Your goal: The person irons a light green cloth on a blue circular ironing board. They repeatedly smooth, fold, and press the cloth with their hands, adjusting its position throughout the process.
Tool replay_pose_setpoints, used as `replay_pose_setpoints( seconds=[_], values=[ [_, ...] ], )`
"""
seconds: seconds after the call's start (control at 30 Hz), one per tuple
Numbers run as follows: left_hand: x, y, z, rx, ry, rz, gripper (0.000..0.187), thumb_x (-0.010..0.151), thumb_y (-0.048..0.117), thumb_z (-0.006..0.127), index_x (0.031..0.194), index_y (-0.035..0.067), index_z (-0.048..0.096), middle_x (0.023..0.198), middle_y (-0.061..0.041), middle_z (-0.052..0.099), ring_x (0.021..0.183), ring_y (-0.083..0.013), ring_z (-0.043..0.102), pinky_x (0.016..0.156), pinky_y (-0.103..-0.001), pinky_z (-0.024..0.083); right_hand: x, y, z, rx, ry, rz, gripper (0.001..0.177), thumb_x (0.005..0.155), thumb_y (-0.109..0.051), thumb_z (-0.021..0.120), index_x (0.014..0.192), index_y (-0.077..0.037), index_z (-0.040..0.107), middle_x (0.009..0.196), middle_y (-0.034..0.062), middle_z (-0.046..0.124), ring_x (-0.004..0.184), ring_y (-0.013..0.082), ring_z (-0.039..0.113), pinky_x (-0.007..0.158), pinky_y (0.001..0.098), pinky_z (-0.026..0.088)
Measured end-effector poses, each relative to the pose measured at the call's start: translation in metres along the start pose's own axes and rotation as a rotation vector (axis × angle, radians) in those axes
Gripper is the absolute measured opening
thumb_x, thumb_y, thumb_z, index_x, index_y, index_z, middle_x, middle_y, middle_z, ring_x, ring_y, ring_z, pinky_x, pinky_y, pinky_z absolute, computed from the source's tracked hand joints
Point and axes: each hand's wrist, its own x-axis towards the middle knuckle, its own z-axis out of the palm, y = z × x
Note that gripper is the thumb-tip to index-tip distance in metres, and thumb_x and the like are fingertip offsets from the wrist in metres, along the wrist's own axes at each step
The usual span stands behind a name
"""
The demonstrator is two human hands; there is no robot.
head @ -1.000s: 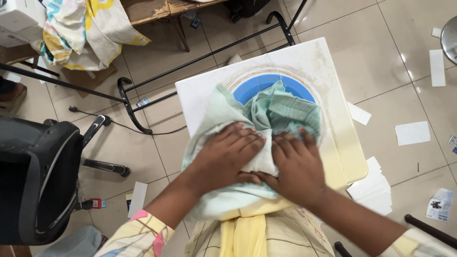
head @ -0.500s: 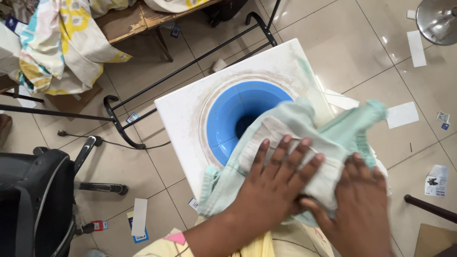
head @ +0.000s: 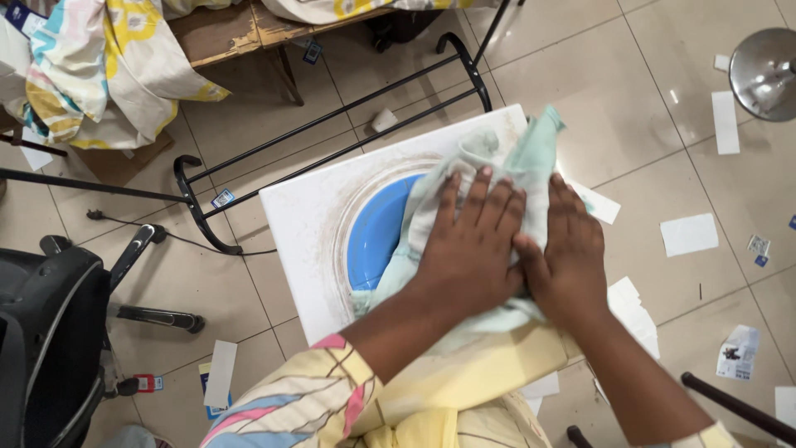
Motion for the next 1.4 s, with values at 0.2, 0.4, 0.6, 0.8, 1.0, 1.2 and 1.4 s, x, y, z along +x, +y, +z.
replay_pose_setpoints(
  seconds=[0.2,0.4,0.6,0.8,1.0,1.2,1.4],
  values=[
    [0.04,-0.042,0.001,-0.036,0.08,-0.153,0.082,0.083,0.051,0.059,0.15,0.004,0.045,0.156,-0.019,0.044,0.146,-0.0355,0.04,0.121,-0.054,0.021,0.082,0.001,0.008,0.051,-0.078,-0.019,0.077,0.106,-0.054,0.041,0.161,-0.003,0.029,0.167,0.0229,0.03,0.15,0.0434,0.029,0.118,0.0551,0.024],
    [0.037,-0.078,-0.009,-0.078,0.041,-0.32,0.07,0.093,0.048,0.051,0.152,0.012,0.043,0.158,-0.014,0.043,0.146,-0.032,0.037,0.121,-0.051,0.021,0.128,-0.033,0.024,-0.17,-0.177,-0.005,0.073,0.101,-0.061,0.041,0.159,-0.017,0.034,0.165,0.0189,0.027,0.15,0.046,0.02,0.11,0.0716,0.014],
    [0.009,-0.119,-0.019,-0.14,-0.024,-0.433,0.053,0.101,0.039,0.041,0.153,0.029,0.043,0.159,-0.004,0.042,0.149,-0.0281,0.034,0.122,-0.05,0.016,0.14,-0.089,0.046,-0.265,-0.202,-0.039,0.071,0.102,-0.062,0.038,0.154,-0.015,0.043,0.159,0.0163,0.04,0.149,0.0443,0.026,0.109,0.0784,0.011],
    [-0.051,-0.151,-0.032,-0.03,0.075,-0.4,0.053,0.103,0.036,0.045,0.155,0.026,0.044,0.159,-0.007,0.044,0.15,-0.0312,0.034,0.122,-0.052,0.016,0.131,-0.156,0.059,-0.318,-0.266,-0.073,0.07,0.1,-0.062,0.038,0.15,-0.014,0.047,0.153,0.0149,0.047,0.145,0.0428,0.032,0.109,0.078,0.014],
    [-0.107,-0.144,-0.036,0.015,0.204,-0.48,0.057,0.101,0.032,0.051,0.156,0.02,0.042,0.161,-0.012,0.037,0.15,-0.0397,0.029,0.121,-0.054,0.02,0.106,-0.193,0.069,-0.322,-0.227,-0.236,0.071,0.098,-0.06,0.041,0.152,-0.014,0.045,0.155,0.0175,0.044,0.144,0.0449,0.032,0.108,0.077,0.014],
    [-0.147,-0.121,-0.033,-0.066,0.254,-0.505,0.066,0.101,0.024,0.055,0.161,0.01,0.03,0.165,-0.025,0.023,0.15,-0.0523,0.025,0.123,-0.055,0.026,0.076,-0.206,0.072,-0.319,-0.2,-0.389,0.072,0.097,-0.061,0.042,0.154,-0.017,0.041,0.159,0.0175,0.037,0.147,0.0454,0.026,0.11,0.0764,0.009],
    [-0.194,-0.078,-0.034,-0.279,0.215,-0.6,0.073,0.095,0.018,0.058,0.161,0.009,0.027,0.165,-0.027,0.02,0.149,-0.0516,0.026,0.118,-0.054,0.03,0.022,-0.206,0.07,-0.308,-0.159,-0.499,0.073,0.096,-0.06,0.044,0.154,-0.016,0.043,0.159,0.0177,0.038,0.148,0.0461,0.025,0.111,0.0762,0.008]
  ],
)
